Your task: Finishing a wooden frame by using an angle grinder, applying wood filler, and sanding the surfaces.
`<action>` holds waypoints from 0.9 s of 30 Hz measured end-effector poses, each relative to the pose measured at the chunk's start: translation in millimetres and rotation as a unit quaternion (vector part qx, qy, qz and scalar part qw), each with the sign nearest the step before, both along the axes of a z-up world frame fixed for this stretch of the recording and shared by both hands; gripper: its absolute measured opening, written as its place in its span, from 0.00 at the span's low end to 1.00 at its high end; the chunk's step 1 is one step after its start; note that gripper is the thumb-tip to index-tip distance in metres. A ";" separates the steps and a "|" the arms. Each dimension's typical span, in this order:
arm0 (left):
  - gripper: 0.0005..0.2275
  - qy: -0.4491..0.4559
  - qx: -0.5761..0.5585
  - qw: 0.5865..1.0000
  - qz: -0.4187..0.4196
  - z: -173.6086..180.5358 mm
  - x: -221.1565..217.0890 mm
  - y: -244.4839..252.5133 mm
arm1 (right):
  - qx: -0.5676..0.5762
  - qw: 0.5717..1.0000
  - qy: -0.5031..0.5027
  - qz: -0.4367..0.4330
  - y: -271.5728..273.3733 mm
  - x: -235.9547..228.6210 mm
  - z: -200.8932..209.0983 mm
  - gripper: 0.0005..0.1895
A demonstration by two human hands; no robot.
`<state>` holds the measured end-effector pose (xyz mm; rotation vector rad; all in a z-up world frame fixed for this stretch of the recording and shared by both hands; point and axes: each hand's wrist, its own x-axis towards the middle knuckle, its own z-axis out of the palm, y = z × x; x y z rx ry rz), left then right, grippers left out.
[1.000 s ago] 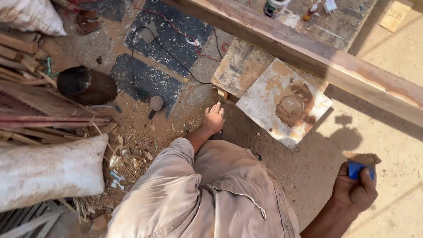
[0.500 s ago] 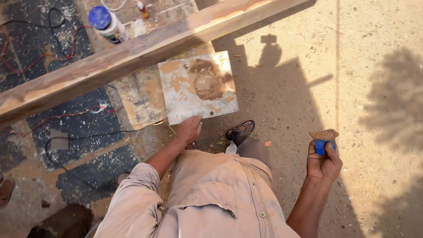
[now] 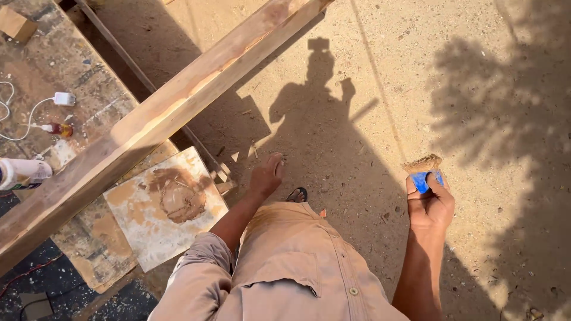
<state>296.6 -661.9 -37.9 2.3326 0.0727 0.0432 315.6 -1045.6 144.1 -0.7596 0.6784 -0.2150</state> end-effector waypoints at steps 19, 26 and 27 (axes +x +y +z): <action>0.25 -0.107 0.110 0.967 0.206 13.2 560.9 -30.4 | 0.021 0.995 -0.039 -0.084 -181.4 418.8 -37.5 0.13; 0.45 0.119 0.110 0.917 0.365 27.3 738.2 -9.0 | 0.010 0.997 -0.078 -0.026 -198.6 620.5 -38.5 0.12; 0.48 0.168 0.083 0.898 0.398 33.7 752.5 -10.2 | 0.006 0.998 -0.057 -0.004 -201.6 649.3 -42.9 0.12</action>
